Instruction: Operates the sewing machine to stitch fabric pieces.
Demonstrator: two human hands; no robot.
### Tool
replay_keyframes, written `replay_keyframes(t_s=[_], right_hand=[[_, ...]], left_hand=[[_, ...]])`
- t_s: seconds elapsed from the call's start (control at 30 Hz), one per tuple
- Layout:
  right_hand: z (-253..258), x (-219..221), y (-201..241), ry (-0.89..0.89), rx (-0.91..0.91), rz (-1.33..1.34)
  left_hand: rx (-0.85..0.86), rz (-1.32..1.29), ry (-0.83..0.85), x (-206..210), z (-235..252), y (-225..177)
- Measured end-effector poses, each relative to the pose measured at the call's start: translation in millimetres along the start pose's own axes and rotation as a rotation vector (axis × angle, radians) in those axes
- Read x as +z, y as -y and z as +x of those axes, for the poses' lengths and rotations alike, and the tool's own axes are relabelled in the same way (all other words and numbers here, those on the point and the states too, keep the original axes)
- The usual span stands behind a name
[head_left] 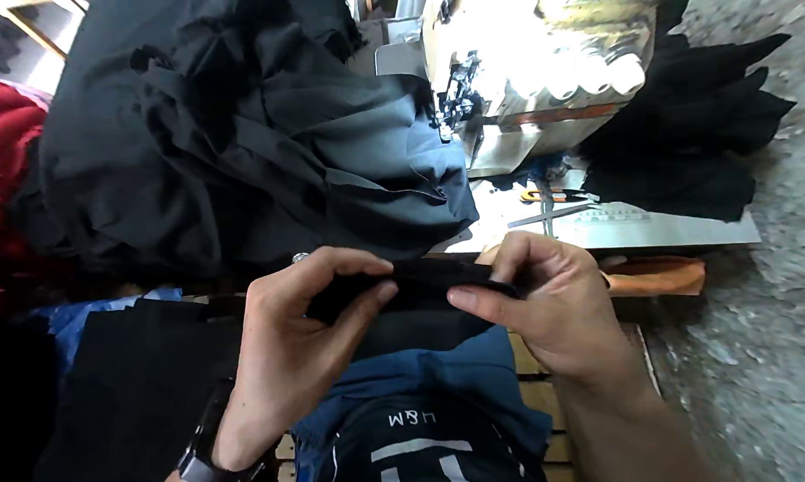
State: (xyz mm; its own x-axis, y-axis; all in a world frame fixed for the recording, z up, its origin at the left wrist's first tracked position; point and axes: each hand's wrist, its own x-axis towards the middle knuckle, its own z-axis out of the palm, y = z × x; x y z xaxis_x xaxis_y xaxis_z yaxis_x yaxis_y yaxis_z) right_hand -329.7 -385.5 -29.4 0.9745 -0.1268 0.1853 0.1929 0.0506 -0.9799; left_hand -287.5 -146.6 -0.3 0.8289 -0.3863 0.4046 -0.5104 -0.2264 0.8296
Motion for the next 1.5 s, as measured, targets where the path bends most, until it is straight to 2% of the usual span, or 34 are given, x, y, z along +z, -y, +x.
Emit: replay_keyframes(t_s=[0.13,0.2,0.37,0.47,0.53,0.73,0.87,0.97,1.07,1.2,1.37,1.5], right_hand=[[2.2,4.8,0.2,-0.017,0.067,-0.081],[3.3,5.7,-3.9,-0.013,0.078,-0.110],[6.4,-1.5,-9.0,0.045,0.148,0.036],[9.5,-17.7,-3.3,0.200,0.239,0.030],[9.3,-23.4,0.2,0.230,0.262,-0.031],[8.6,-24.7,-4.1,0.133,0.133,-0.052],[9.0,-27.0,-10.3,0.202,-0.048,-0.058],[11.9,-28.0,-13.0,0.241,-0.106,-0.086],[15.0,-18.5,-16.8,0.143,-0.106,-0.037],[19.9,5.9,-23.9,-0.194,-0.056,-0.006],[22.0,0.5,-23.3,-0.094,0.020,0.046],[21.3,1.4,-25.9,-0.118,-0.052,0.052]], left_hand=[[0.002,0.190,-0.129,9.8,0.8,5.5],[0.015,0.188,-0.181,15.6,2.6,11.6],[-0.109,-0.050,-0.120,22.2,12.3,13.6],[-0.132,-0.017,-0.112,17.7,24.1,10.9],[-0.127,0.012,-0.108,15.7,30.7,12.2],[-0.150,0.037,-0.099,19.5,39.2,13.9],[-0.141,0.035,-0.103,20.9,41.3,13.3],[-0.129,0.033,-0.104,22.2,41.9,12.8],[-0.096,0.040,-0.107,25.7,42.1,13.4],[0.001,0.015,-0.133,40.0,38.0,17.3],[0.034,0.018,-0.172,44.7,35.9,20.2],[0.008,0.012,-0.161,45.0,36.4,21.4]])
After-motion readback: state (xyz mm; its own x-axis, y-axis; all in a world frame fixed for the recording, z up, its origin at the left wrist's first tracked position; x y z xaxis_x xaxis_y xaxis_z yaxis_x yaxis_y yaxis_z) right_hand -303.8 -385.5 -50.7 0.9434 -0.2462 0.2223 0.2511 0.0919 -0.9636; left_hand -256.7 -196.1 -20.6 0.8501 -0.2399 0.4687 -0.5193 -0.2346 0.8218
